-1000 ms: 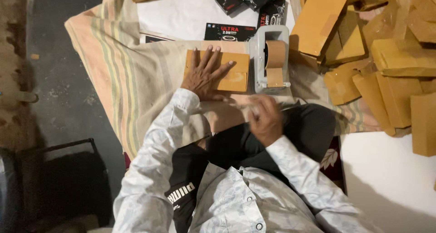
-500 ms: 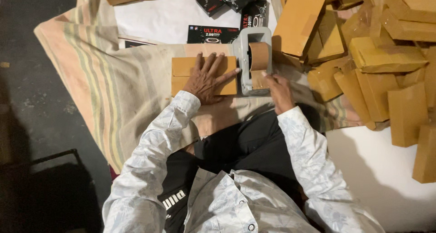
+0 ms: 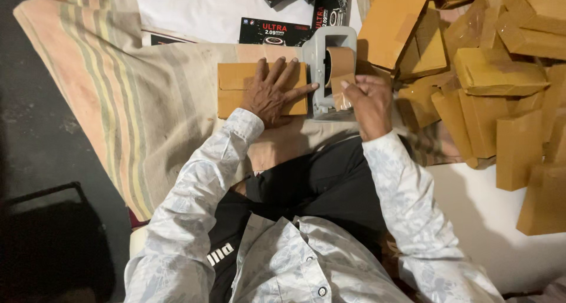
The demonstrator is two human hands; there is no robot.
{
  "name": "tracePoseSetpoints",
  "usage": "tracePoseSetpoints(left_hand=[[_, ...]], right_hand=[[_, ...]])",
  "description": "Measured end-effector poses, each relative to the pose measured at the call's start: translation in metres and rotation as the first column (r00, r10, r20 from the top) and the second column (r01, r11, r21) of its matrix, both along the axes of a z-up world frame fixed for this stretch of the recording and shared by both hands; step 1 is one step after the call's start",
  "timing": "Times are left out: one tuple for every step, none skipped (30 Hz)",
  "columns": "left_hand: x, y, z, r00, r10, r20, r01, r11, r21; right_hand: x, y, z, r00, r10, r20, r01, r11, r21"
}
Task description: The person sits on the floor and repeatedly packs small black product boxes into larger brown cardboard boxes. They close the flaps and seal each box using a handheld tape dispenser, then set the finished packages aside.
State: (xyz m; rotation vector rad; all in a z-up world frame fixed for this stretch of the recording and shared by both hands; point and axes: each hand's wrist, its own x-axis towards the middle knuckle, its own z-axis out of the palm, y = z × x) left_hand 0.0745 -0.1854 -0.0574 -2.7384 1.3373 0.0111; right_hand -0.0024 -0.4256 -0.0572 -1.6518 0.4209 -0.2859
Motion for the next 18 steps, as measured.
tracePoseSetpoints(left_hand=[[-0.001,0.001,-0.001,1.0,0.003,-0.002,-0.003,1.0,-0.021],[-0.002,0.001,-0.002,1.0,0.002,-0.002,-0.003,1.0,-0.007],[-0.001,0.001,-0.003,1.0,0.003,-0.002,-0.003,1.0,0.009],[0.0,0.001,-0.004,1.0,0.003,-0.002,-0.003,1.0,0.024],[0.001,0.001,-0.006,1.0,-0.001,0.007,0.001,1.0,0.014],[0.002,0.002,-0.007,1.0,-0.006,0.016,0.006,1.0,0.004],[0.002,0.002,-0.008,1.0,-0.012,0.025,0.012,1.0,-0.006],[0.001,0.003,-0.01,1.0,-0.01,0.027,0.01,1.0,-0.004],[0.001,0.002,-0.01,0.999,-0.007,0.033,0.007,1.0,0.0],[0.001,0.001,-0.01,0.999,-0.004,0.038,0.004,1.0,0.004],[0.001,0.001,-0.01,1.0,0.0,0.028,0.0,1.0,0.01],[0.002,0.0,-0.01,1.0,0.004,0.018,-0.004,1.0,0.017],[0.001,0.001,-0.011,1.0,0.008,0.004,-0.008,1.0,0.026],[0.001,0.001,-0.011,1.0,0.006,0.01,-0.006,1.0,0.01],[0.001,0.002,-0.012,1.0,0.003,0.015,-0.003,1.0,-0.004],[0.001,0.002,-0.012,1.0,0.001,0.02,0.0,1.0,-0.018],[0.002,0.002,-0.013,1.0,-0.004,0.016,0.004,1.0,-0.021],[0.002,0.003,-0.013,1.0,-0.008,0.011,0.008,1.0,-0.024]], right_hand=[[-0.009,0.002,0.003,1.0,0.005,-0.031,-0.005,1.0,0.026],[-0.022,0.005,0.006,0.998,0.011,-0.061,-0.008,0.999,0.052],[-0.034,0.007,0.007,0.996,0.019,-0.091,-0.012,0.997,0.08],[-0.043,0.01,0.008,0.998,0.027,-0.05,-0.024,0.998,0.058],[-0.052,0.012,0.007,0.999,0.032,-0.011,-0.032,0.999,0.037],[-0.059,0.013,0.005,0.999,0.039,0.027,-0.039,0.999,0.016],[-0.066,0.015,0.003,0.999,0.03,-0.01,-0.029,0.993,0.113],[-0.072,0.019,0.0,0.999,0.025,-0.047,-0.014,0.978,0.209],[-0.075,0.02,-0.001,0.996,0.024,-0.081,0.002,0.953,0.304],[-0.078,0.021,-0.003,0.997,0.02,-0.076,0.005,0.948,0.318],[-0.079,0.023,-0.005,0.998,0.018,-0.066,0.005,0.944,0.33],[-0.079,0.024,-0.007,0.998,0.016,-0.057,0.004,0.94,0.341],[-0.082,0.026,-0.01,0.999,0.016,-0.031,-0.005,0.952,0.307],[-0.084,0.026,-0.014,1.0,0.016,-0.005,-0.014,0.962,0.272],[-0.087,0.027,-0.017,1.0,0.016,0.019,-0.02,0.971,0.238],[-0.089,0.027,-0.022,0.999,0.005,-0.042,0.006,0.964,0.265],[-0.09,0.026,-0.025,0.995,-0.007,-0.101,0.036,0.957,0.289],[-0.091,0.025,-0.029,0.987,-0.018,-0.161,0.068,0.948,0.311]])
